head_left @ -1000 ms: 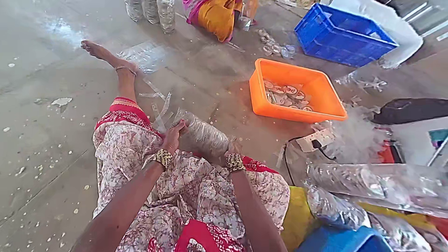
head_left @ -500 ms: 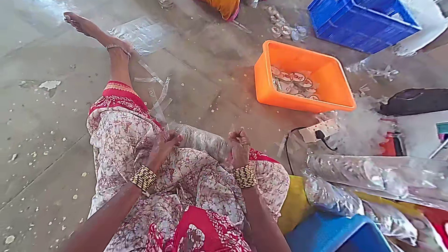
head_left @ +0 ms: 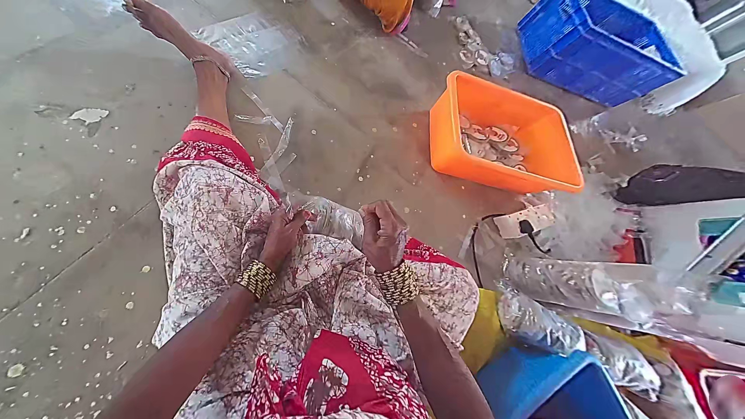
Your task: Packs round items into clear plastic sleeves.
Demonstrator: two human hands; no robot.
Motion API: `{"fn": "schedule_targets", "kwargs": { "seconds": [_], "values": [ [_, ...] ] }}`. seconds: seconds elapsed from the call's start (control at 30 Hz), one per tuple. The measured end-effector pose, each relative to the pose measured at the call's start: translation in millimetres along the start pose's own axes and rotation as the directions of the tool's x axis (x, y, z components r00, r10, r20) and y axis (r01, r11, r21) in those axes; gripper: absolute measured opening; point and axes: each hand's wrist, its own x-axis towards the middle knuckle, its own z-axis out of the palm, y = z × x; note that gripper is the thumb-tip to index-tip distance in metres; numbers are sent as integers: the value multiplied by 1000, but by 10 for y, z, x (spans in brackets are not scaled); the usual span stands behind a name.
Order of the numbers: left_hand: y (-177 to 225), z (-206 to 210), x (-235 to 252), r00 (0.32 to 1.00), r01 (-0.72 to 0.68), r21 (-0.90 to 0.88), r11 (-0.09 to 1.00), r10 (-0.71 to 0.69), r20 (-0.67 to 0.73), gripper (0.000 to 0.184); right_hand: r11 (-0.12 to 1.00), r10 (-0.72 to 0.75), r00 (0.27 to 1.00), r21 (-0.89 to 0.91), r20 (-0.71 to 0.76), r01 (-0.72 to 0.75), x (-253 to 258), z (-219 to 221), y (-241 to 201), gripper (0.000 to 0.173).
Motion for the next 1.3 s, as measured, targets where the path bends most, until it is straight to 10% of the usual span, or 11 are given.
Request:
{"fn": "schedule_targets", "kwargs": {
  "seconds": [0.17,0.33,0.47,0.63,0.8,0.93,1.07,1.3],
  "values": [
    [49,31,23,1000,-23,-51,998,24,18,17,991,64,954,-132,291,-26,-163,198,49,20],
    [49,242,87,993,93,-254,963,-109,-48,18,996,-20,999,-85,33,22,18,183,-38,21],
    [-16,447,87,993,102,-342,934,-117,-24,16,981,122,941,-185,315,-66,-57,191,35,18],
    [-100,454,117,997,50,-299,953,-64,-37,12,996,59,996,-75,62,-54,77,-22,91,17],
    [-33,475,95,999,37,-302,953,-46,-22,12,941,310,864,-259,398,-218,46,-113,188,18],
    [-122,468,111,999,23,-293,956,-30,-20,11,978,167,976,-147,142,-146,22,-178,214,14],
    [-68,475,92,999,44,-277,960,-47,-3,11,892,411,819,-361,400,-272,-7,-265,236,26],
    [-179,449,114,1000,23,-226,974,-24,-2,13,898,374,905,-326,205,-297,-79,-468,284,20]
  ]
}}
